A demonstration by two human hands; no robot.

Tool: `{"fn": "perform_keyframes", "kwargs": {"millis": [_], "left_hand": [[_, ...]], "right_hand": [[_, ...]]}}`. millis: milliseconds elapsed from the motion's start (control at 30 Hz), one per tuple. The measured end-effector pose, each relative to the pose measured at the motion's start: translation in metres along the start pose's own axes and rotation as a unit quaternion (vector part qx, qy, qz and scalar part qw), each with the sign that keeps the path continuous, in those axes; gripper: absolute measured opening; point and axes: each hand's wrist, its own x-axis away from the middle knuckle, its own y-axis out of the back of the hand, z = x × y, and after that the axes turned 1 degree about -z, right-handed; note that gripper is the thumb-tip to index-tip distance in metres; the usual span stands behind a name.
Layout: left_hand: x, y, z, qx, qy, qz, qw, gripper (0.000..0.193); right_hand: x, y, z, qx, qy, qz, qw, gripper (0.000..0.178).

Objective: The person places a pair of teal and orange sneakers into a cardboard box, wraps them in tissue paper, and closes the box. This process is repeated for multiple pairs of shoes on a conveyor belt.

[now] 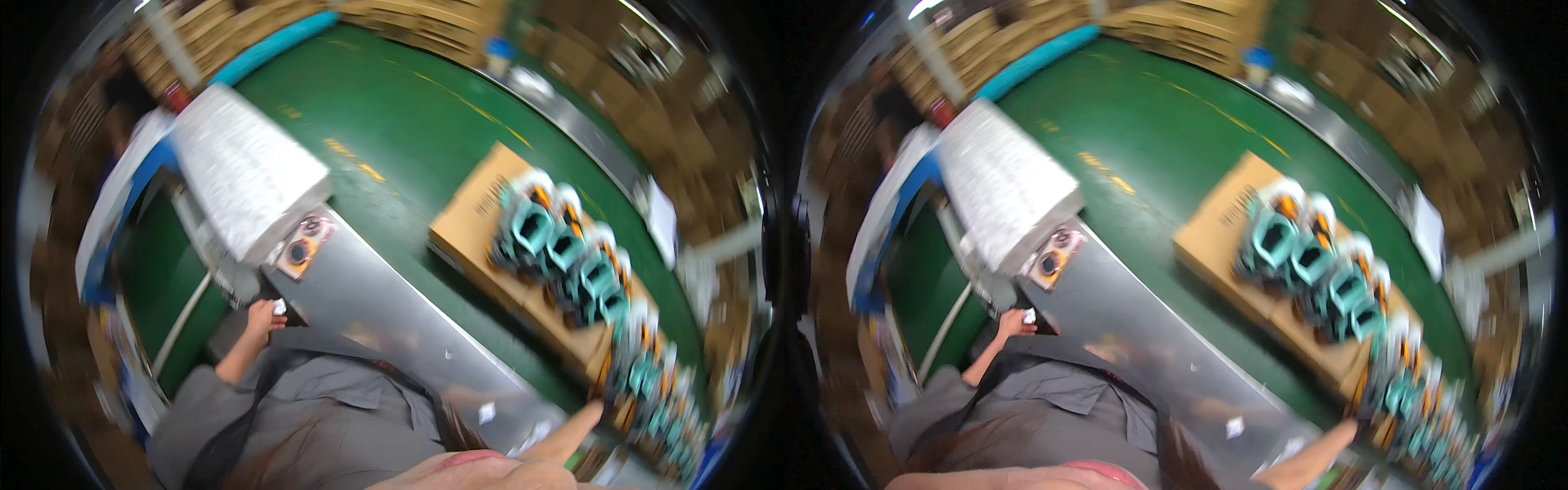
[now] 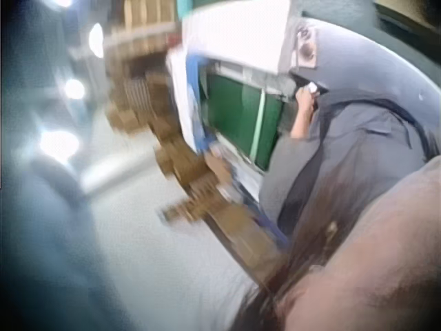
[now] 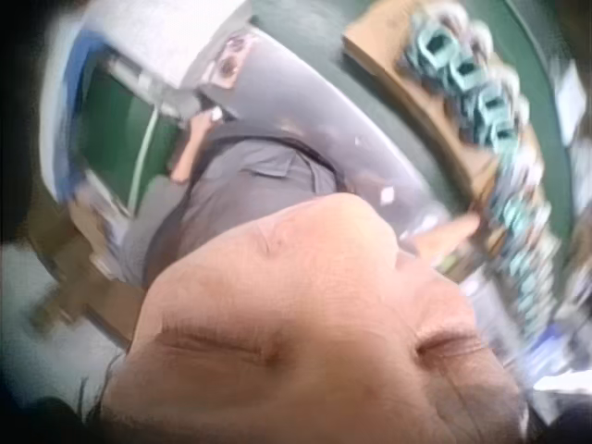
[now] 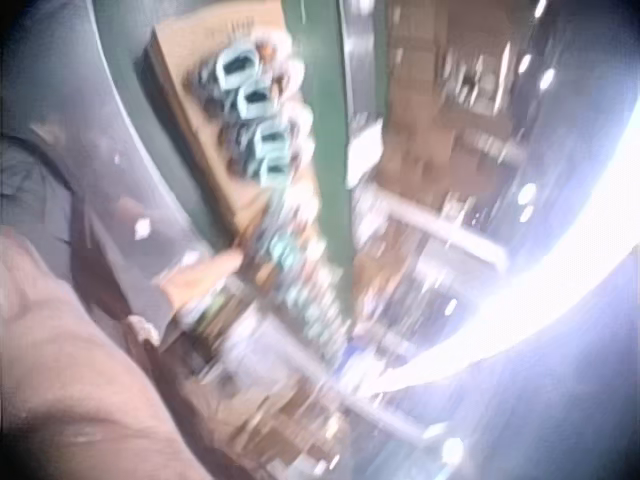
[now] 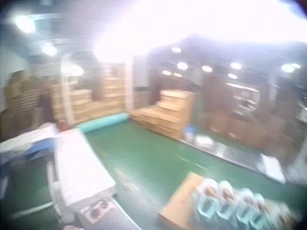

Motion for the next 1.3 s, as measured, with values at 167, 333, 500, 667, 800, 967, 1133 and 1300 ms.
{"fn": "perform_keyframes", "kwargs": {"millis": [167, 333, 500, 667, 800, 967, 1133, 1300], "left_hand": [[0.001, -0.015, 0.030, -0.133, 0.003, -0.029, 0.991, 0.021], [0.018, -0.027, 0.005, -0.175, 0.043, -0.021, 0.983, 0.021], [0.012, -0.030, 0.008, -0.135, 0.039, 0.018, 0.990, 0.020], [0.002, -0.014, 0.034, -0.047, 0.078, 0.017, 0.996, 0.018], [-0.012, 0.007, 0.039, 0.023, 0.124, 0.013, 0.992, 0.021], [-0.021, 0.038, 0.057, 0.083, 0.136, -0.024, 0.987, 0.022], [-0.030, 0.086, 0.079, 0.159, 0.153, -0.058, 0.974, 0.021], [-0.026, 0.127, 0.095, 0.221, 0.152, -0.117, 0.956, 0.024]], "right_hand": [[0.017, -0.086, -0.002, 0.088, 0.027, 0.054, 0.994, 0.033], [0.048, -0.117, -0.010, 0.115, 0.025, 0.071, 0.991, 0.033], [0.099, -0.135, -0.008, 0.119, 0.031, 0.082, 0.989, 0.034], [0.155, -0.156, -0.008, 0.117, 0.041, 0.105, 0.987, 0.035], [0.208, -0.179, -0.007, 0.097, 0.041, 0.133, 0.986, 0.036], [0.266, -0.220, -0.016, 0.074, 0.032, 0.178, 0.981, 0.037], [0.323, -0.284, -0.044, 0.031, -0.002, 0.252, 0.967, 0.038], [0.373, -0.392, -0.099, -0.062, -0.072, 0.367, 0.925, 0.040]]}}
